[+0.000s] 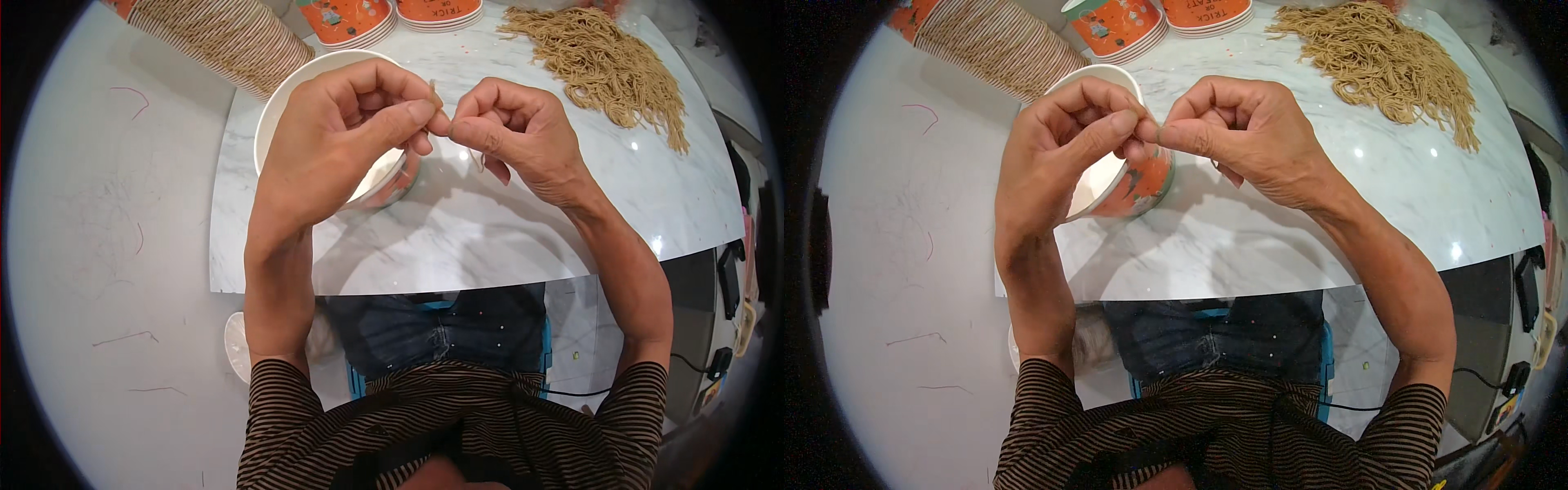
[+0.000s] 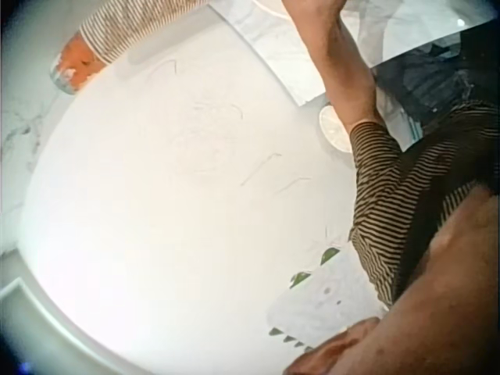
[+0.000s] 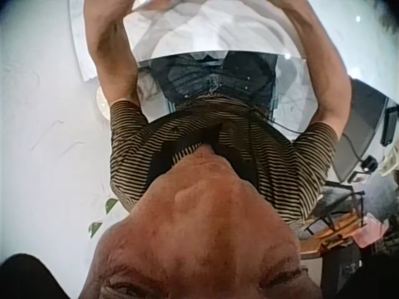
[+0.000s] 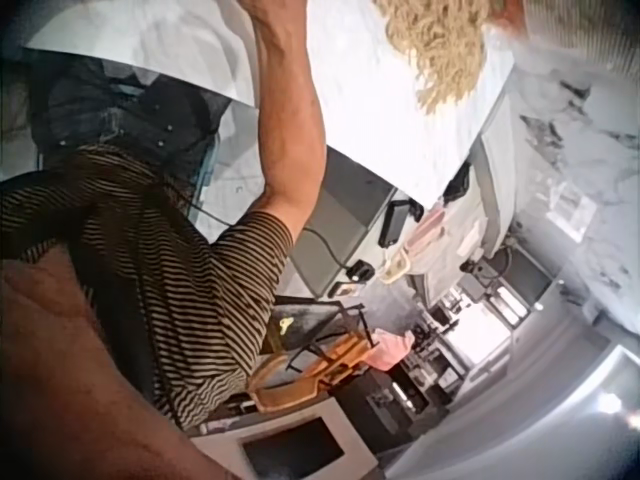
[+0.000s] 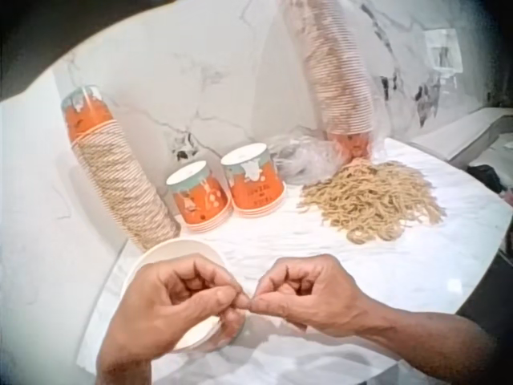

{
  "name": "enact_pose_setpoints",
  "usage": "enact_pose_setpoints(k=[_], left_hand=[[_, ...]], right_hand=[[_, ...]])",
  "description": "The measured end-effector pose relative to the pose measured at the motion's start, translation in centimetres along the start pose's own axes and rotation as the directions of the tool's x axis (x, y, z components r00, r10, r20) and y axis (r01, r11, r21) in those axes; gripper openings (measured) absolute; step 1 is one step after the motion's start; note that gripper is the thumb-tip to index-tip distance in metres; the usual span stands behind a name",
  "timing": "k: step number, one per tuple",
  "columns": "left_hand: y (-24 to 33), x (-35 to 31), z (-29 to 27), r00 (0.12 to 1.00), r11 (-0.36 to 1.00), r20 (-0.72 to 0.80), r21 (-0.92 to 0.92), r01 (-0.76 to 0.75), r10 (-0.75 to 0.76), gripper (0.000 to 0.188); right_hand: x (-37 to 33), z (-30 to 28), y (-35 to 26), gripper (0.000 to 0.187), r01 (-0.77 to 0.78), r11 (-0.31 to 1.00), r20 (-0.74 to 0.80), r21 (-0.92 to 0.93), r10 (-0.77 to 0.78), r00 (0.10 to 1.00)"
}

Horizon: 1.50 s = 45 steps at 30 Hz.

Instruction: Tying thin strings to the rims of paper cups at a workstation.

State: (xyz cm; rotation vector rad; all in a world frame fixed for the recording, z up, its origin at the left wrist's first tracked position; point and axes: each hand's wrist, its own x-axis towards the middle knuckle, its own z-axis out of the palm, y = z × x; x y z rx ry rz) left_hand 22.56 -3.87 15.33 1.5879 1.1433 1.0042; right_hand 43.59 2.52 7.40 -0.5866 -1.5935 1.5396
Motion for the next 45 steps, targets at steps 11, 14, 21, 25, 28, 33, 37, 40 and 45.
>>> enact_pose_setpoints(k=[11,14,21,25,28,33,37,40,45], left_hand=[[-0.2,0.2,0.2,0.999,0.999,-0.044,0.044,-0.015,0.017,0.011],[-0.1,0.1,0.4,0.998,1.000,-0.066,0.026,0.003,-0.001,0.010],[-0.2,0.1,1.2,0.971,0.996,-0.237,0.093,-0.016,0.038,0.011],[-0.6,-0.1,1.9,0.957,0.972,-0.259,0.226,-0.070,0.130,0.012],[-0.8,-0.3,2.2,0.940,0.936,-0.270,0.332,-0.112,0.208,0.013],[-1.4,0.0,2.1,0.868,0.683,-0.098,0.662,-0.308,0.487,0.016],[-0.7,-0.2,2.3,0.880,0.634,-0.053,0.714,-0.298,0.473,0.012],[-0.6,-0.3,2.1,0.903,0.655,-0.036,0.700,-0.283,0.429,0.007],[0.3,-0.7,1.7,0.994,0.926,-0.038,0.369,-0.077,0.098,0.007]], right_hand=[[0.1,0.1,0.4,0.021,-0.017,1.000,-0.016,-0.018,0.017,1.000],[0.0,0.3,0.3,0.019,0.021,1.000,-0.068,-0.022,-0.022,0.997],[-0.6,0.5,0.3,0.014,0.130,0.987,-0.043,-0.099,-0.135,0.990],[-0.6,0.5,0.5,0.012,0.194,0.968,-0.056,-0.158,-0.205,0.977],[-0.5,0.3,0.5,0.011,0.205,0.967,-0.051,-0.148,-0.215,0.975],[-0.5,0.3,0.7,0.010,0.243,0.959,-0.049,-0.144,-0.252,0.967],[-0.5,0.4,0.5,0.009,0.260,0.953,-0.036,-0.157,-0.268,0.963],[-0.6,0.1,0.1,0.009,0.227,0.964,-0.013,-0.140,-0.231,0.973],[-0.9,-0.1,-0.4,0.010,0.186,0.977,0.031,-0.105,-0.184,0.983]])
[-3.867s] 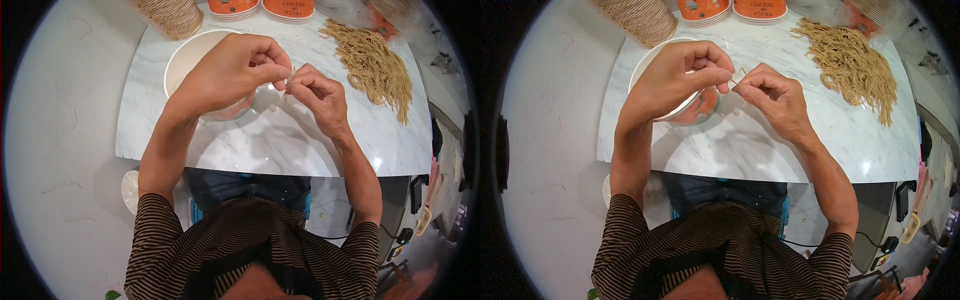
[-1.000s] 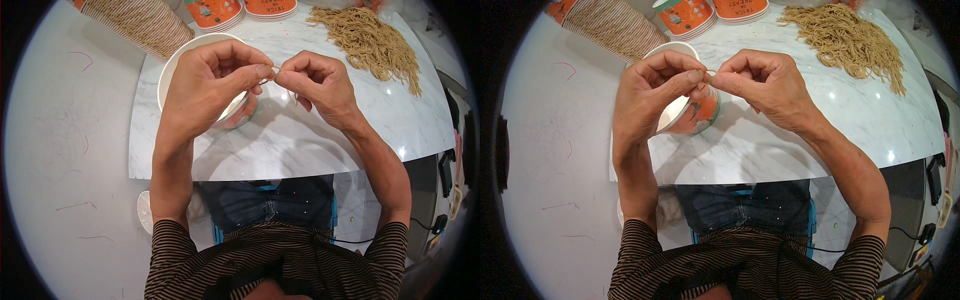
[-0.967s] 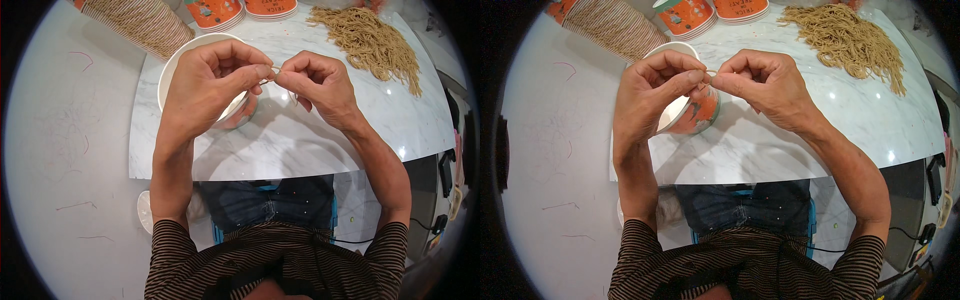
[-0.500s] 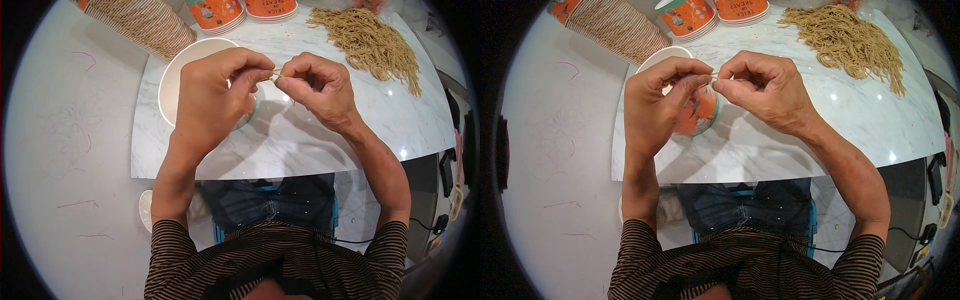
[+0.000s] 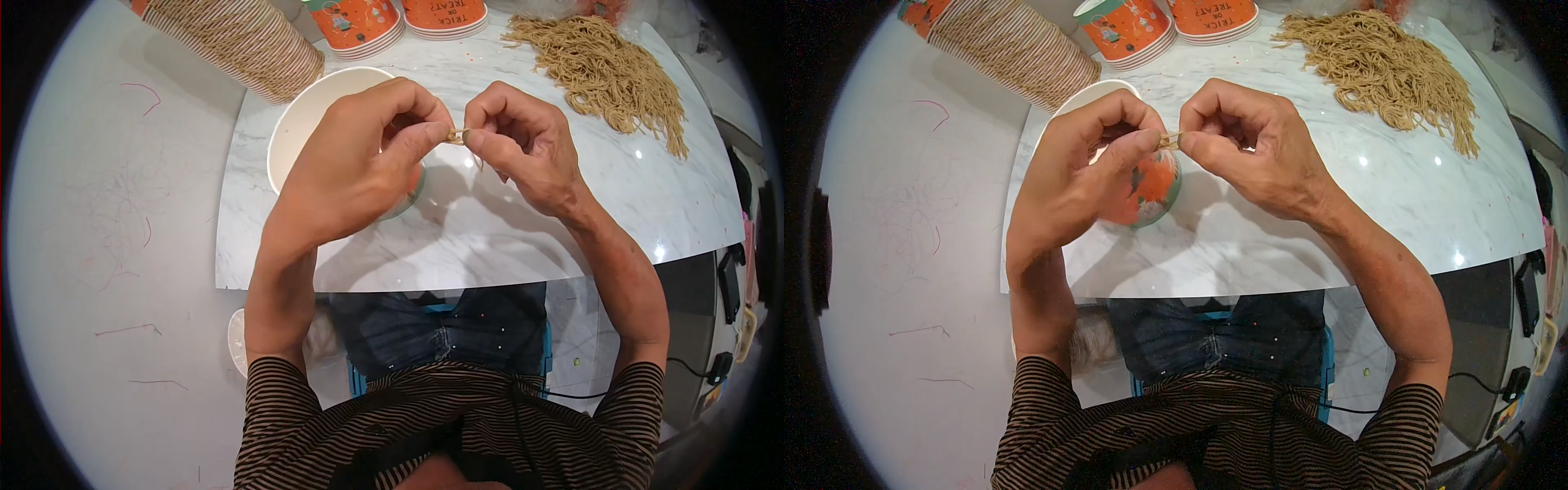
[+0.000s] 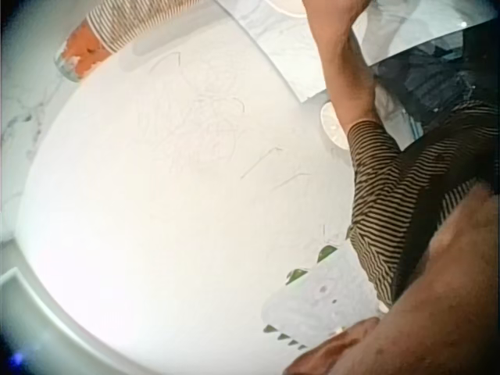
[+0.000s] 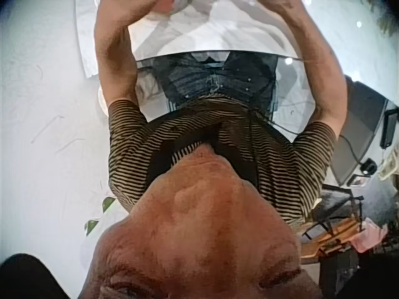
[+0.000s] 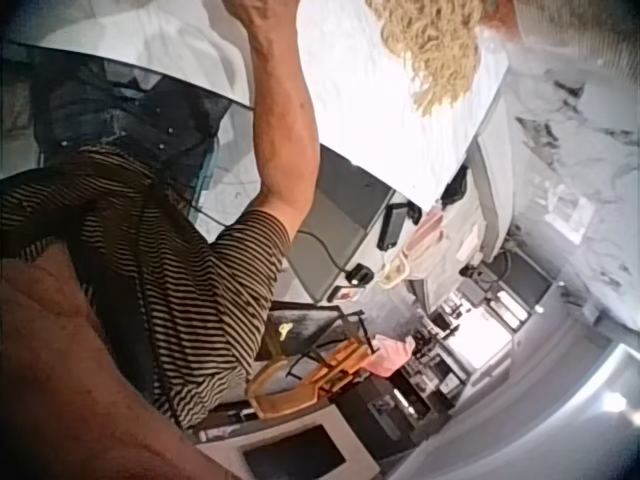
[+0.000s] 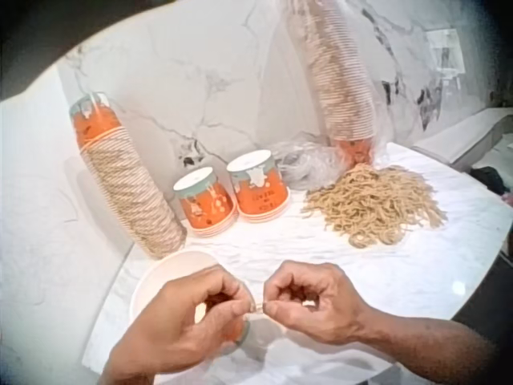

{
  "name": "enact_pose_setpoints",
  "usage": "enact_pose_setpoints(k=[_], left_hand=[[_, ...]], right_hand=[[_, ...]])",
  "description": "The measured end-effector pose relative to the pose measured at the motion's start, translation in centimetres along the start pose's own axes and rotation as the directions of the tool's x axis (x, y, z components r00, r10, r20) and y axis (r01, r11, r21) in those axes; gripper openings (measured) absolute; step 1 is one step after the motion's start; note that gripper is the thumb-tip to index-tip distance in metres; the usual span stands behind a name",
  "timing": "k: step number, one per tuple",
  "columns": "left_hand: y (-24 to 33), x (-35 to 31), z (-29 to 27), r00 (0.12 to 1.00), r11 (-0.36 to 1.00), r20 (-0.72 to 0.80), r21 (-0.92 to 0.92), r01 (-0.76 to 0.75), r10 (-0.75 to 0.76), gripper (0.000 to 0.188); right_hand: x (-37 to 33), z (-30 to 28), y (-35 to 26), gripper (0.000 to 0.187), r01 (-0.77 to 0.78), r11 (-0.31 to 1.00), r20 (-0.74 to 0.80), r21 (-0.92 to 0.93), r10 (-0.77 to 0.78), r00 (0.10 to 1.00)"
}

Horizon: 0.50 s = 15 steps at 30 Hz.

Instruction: Tying thin strings to the rims of paper cups at a workstation.

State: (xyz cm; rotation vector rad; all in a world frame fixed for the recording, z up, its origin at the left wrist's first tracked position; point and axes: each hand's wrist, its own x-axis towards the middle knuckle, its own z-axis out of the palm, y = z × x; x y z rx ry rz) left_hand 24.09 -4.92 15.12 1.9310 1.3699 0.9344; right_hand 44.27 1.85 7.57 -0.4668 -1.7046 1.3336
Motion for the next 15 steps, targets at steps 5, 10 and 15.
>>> enact_pose_setpoints(k=[5,10,15], left_hand=[[0.8,0.3,-1.2,0.966,0.958,0.130,-0.150,0.242,-0.224,0.017],[0.4,0.8,-1.4,0.960,0.931,0.178,-0.259,0.258,-0.217,0.021],[0.2,1.2,-1.0,0.978,0.953,0.091,-0.224,0.203,-0.187,0.024]], right_hand=[[0.2,0.4,0.0,0.009,-0.052,0.996,0.025,0.078,0.050,0.998],[0.2,0.8,-0.1,0.007,-0.084,0.987,-0.001,0.140,0.084,0.996],[0.2,1.2,0.2,0.006,-0.023,0.997,-0.080,0.078,0.029,0.996]])
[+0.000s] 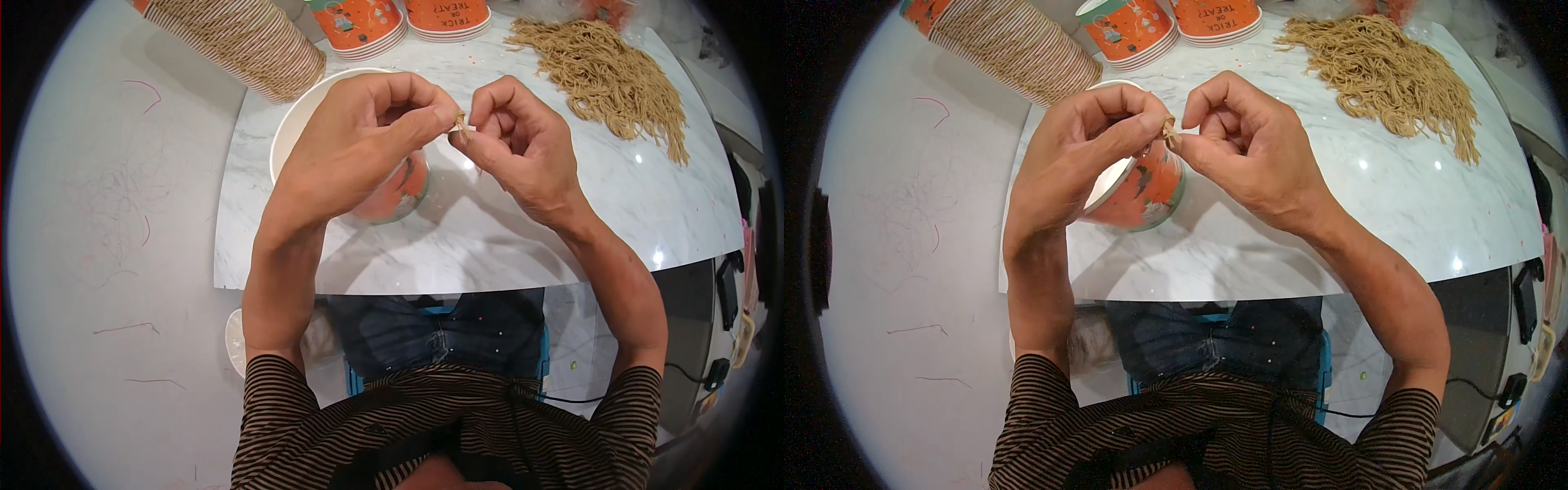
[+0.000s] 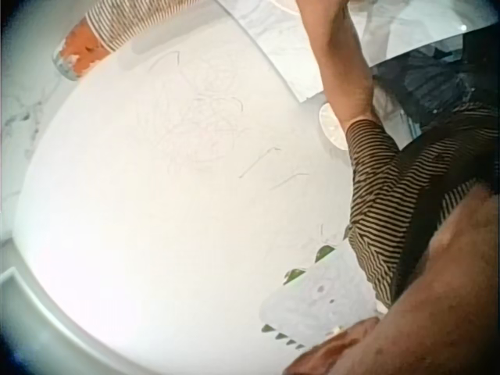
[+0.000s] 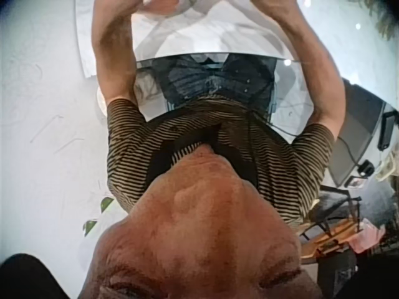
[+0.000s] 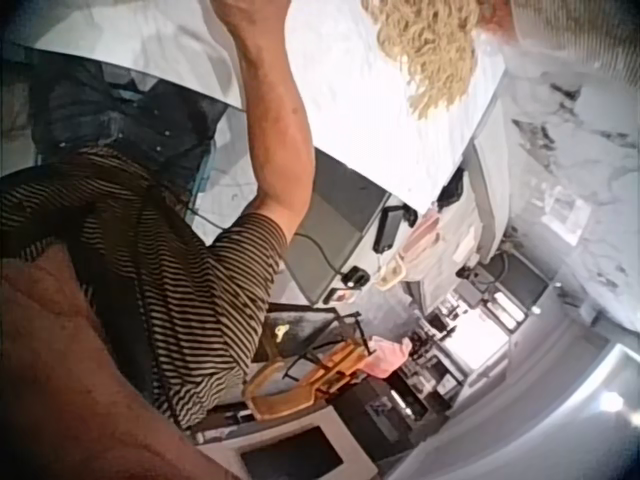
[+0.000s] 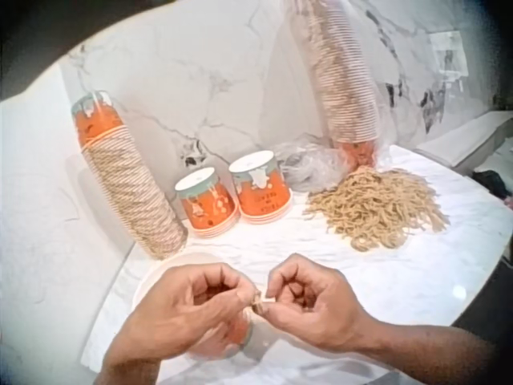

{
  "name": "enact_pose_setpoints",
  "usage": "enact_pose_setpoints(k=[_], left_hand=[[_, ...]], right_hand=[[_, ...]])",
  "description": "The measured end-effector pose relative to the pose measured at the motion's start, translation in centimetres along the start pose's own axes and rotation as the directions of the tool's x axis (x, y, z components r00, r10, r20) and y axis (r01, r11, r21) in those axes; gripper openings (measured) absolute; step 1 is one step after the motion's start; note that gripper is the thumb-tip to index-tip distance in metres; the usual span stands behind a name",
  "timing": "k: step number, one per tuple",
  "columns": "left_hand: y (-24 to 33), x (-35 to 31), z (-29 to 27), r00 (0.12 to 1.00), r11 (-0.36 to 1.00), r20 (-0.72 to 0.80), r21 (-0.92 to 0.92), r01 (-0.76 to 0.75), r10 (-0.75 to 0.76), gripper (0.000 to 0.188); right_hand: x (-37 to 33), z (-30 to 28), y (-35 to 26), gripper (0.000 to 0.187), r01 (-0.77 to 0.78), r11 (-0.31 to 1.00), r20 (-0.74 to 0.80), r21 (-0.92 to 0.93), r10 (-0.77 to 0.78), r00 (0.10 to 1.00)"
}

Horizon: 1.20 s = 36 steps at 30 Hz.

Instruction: Tying thin strings to the rims of paper cups at a workstation.

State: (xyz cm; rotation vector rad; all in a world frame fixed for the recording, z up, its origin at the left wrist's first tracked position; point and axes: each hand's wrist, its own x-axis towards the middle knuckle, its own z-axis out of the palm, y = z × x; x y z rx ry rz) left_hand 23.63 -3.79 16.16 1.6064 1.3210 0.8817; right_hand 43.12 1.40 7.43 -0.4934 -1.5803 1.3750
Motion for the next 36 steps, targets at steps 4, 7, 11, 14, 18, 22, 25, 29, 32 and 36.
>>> enact_pose_setpoints(k=[4,7,11,14,18,22,25,29,32,36], left_hand=[[-0.1,0.4,0.2,0.999,0.999,-0.032,0.035,-0.019,0.020,0.024],[-0.1,0.3,0.2,0.999,1.000,-0.052,0.014,0.010,-0.010,0.023],[-0.3,0.2,0.3,0.996,0.999,-0.092,0.032,0.017,-0.014,0.023],[-0.3,0.2,0.4,0.994,0.998,-0.107,0.059,0.019,-0.012,0.023],[-0.3,0.1,0.6,0.992,0.997,-0.122,0.076,0.025,-0.016,0.023],[-0.3,0.2,0.7,0.991,0.995,-0.132,0.094,0.015,-0.002,0.023],[-0.2,0.1,0.7,0.990,0.991,-0.142,0.133,0.008,0.011,0.023],[-0.5,0.3,0.9,0.988,0.991,-0.154,0.131,-0.011,0.031,0.024],[-0.5,0.4,1.1,0.986,0.989,-0.160,0.144,-0.017,0.041,0.024],[-0.4,0.3,1.1,0.984,0.988,-0.177,0.157,0.014,0.014,0.025]], right_hand=[[0.1,-0.5,0.6,0.008,0.075,0.992,-0.015,-0.100,-0.077,0.997],[0.2,-0.6,0.3,0.009,0.050,0.991,-0.001,-0.125,-0.051,0.999],[-0.1,-0.7,-0.2,0.011,0.005,1.000,0.028,-0.028,-0.004,1.000],[0.0,-0.7,-0.2,0.014,0.006,1.000,0.010,-0.024,-0.006,1.000],[0.1,-0.4,0.3,0.015,0.032,0.987,-0.011,-0.159,-0.034,0.999],[0.1,-0.3,0.4,0.016,0.057,0.968,-0.056,-0.243,-0.072,0.996],[0.1,-0.3,0.7,0.017,0.149,0.939,-0.040,-0.309,-0.169,0.985],[0.1,-0.4,0.8,0.017,0.229,0.888,-0.021,-0.399,-0.259,0.966],[0.2,-0.5,0.9,0.015,0.291,0.827,-0.010,-0.481,-0.337,0.942],[0.2,-0.3,0.9,0.010,0.285,0.818,-0.061,-0.500,-0.361,0.931]])
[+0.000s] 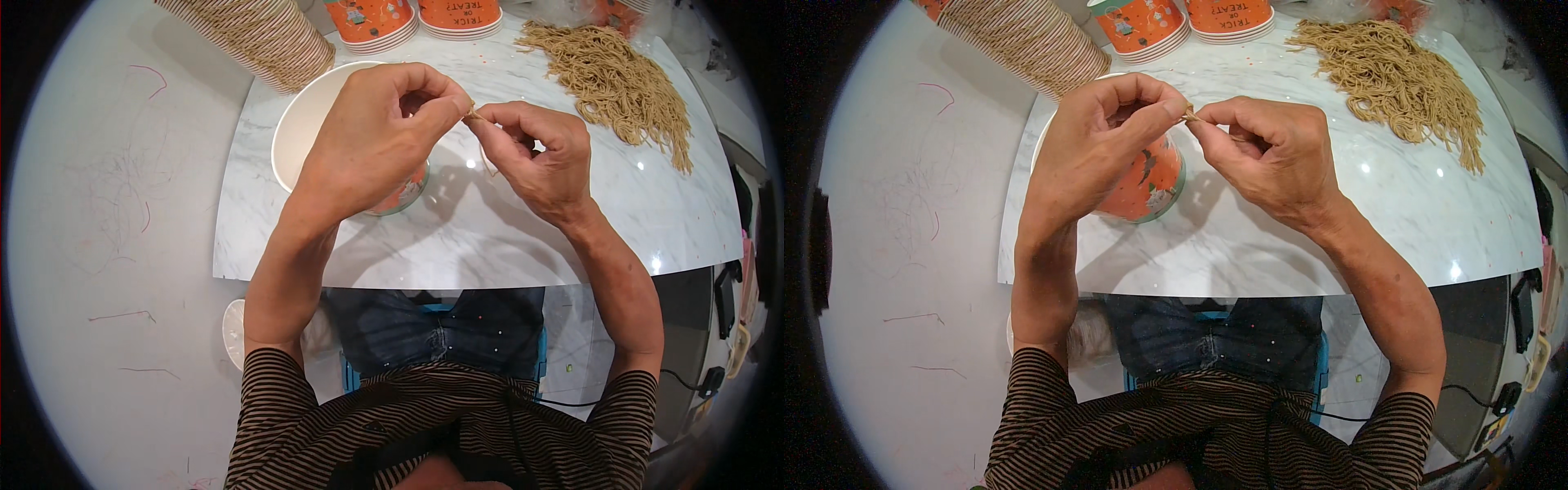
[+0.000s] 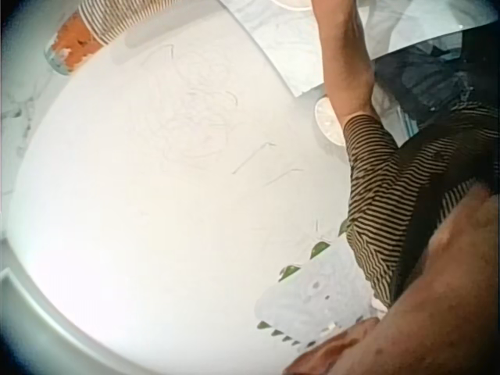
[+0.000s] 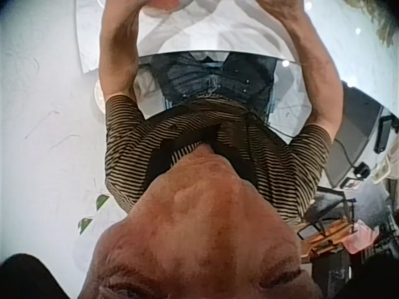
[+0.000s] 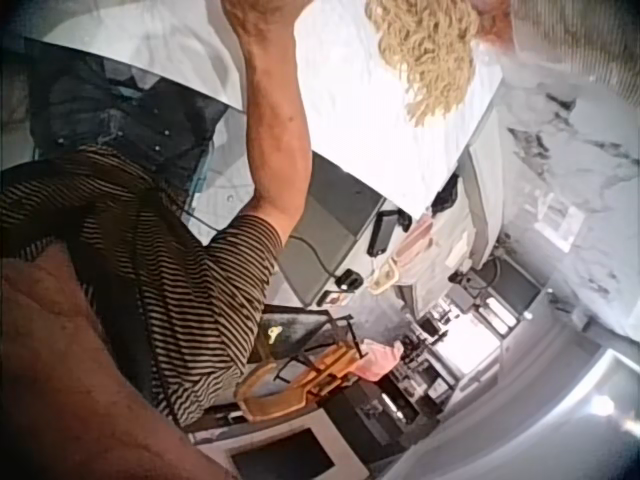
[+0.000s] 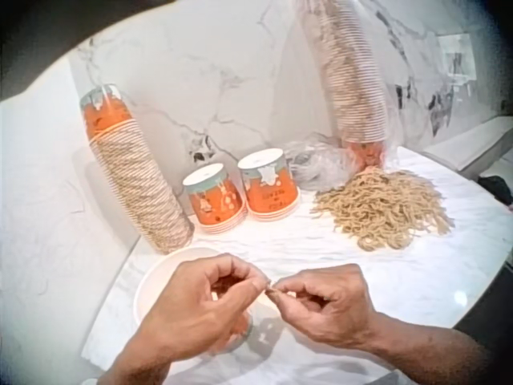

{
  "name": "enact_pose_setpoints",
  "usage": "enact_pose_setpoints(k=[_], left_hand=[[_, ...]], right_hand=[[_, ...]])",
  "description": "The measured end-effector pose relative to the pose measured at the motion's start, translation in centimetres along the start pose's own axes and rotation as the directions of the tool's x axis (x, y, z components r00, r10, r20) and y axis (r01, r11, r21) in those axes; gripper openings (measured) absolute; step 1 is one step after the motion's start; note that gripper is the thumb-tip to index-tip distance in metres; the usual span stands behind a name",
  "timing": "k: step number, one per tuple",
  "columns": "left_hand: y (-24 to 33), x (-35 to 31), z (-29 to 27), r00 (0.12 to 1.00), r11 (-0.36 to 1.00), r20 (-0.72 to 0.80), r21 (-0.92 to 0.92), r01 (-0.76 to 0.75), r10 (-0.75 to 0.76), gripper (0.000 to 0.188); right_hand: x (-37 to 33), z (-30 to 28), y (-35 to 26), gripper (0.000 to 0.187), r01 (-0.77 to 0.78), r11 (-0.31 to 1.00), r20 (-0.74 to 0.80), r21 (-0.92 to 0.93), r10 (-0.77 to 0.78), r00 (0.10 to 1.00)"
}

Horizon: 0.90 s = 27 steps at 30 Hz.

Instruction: Tying thin strings to the rims of paper cups at a workstation.

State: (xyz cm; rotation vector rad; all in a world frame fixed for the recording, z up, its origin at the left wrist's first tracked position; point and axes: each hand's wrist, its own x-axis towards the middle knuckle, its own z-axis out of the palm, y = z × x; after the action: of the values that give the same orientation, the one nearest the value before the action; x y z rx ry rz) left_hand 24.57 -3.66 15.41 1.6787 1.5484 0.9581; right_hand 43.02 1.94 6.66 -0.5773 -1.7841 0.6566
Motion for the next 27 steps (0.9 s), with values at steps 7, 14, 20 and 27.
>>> enact_pose_setpoints(k=[7,14,20,27], left_hand=[[-0.2,0.2,-0.2,1.000,1.000,0.027,0.000,-0.004,0.004,0.022],[-1.1,0.6,-0.7,0.994,0.990,0.025,-0.099,-0.102,0.105,0.024],[-1.4,0.6,-1.1,0.989,0.972,-0.021,-0.186,-0.146,0.145,0.025],[-1.6,0.7,-1.3,0.981,0.962,-0.059,-0.189,-0.195,0.187,0.027]], right_hand=[[0.1,-0.4,-0.2,0.010,0.004,1.000,0.012,0.027,-0.004,1.000],[0.1,-0.4,-0.2,0.012,-0.089,0.992,0.086,0.092,0.081,0.993],[0.0,-0.4,-0.1,0.013,-0.139,0.987,0.132,0.075,0.128,0.983],[0.0,-0.4,0.4,0.016,-0.176,0.984,0.159,0.027,0.170,0.973]])
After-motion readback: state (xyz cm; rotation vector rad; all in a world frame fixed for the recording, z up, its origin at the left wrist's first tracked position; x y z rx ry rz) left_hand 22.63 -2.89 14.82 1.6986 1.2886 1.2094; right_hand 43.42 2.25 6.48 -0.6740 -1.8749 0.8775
